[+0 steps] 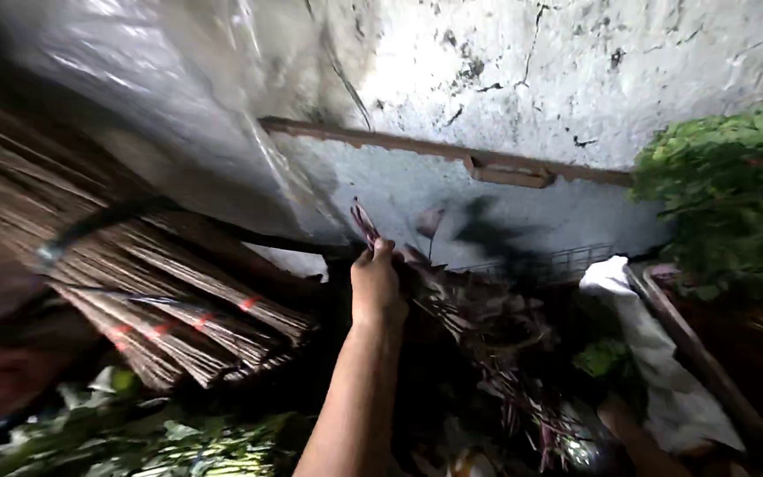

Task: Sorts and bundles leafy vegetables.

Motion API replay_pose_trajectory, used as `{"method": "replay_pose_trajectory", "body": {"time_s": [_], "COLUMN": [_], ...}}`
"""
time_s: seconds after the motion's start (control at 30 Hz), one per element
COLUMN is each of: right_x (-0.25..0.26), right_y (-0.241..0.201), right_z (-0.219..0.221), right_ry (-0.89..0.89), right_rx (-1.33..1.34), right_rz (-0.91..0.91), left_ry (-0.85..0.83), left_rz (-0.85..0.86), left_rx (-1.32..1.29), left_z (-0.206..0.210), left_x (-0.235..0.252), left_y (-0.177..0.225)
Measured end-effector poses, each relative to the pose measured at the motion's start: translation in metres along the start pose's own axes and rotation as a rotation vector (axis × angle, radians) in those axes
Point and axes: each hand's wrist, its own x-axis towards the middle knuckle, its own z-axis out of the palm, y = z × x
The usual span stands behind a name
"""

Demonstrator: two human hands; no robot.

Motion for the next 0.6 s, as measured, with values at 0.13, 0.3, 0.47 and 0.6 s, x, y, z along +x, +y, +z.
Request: {"method": "replay_pose_trajectory", "body": {"time_s": [0.13,0.3,0.47,0.6], "right_x": [0.011,0.011,0.016,-0.041], "right_y": [0.008,-0.001,-0.017,-0.056], "right_z": [0.008,-0.002,-0.005,-0.052], "right_ry": [0.015,0.134,0.233,0.093], "right_rx": [-0.126,0.035,0.478,0.548], "right_rz": [0.019,0.082,0.05,-0.307], "left_ry": [0.019,-0.052,-0.356,-0.81], "left_rz": [0.049,0.186,0.372,0.376], "left_rx": [-0.008,0.244,0.585,0.681], "left_z": [0.006,0.016,0.012,0.002], "left_x": [0.0,-0.005,-0.014,-0.018], "left_y": [-0.001,0.004,0.005,-0.002]}}
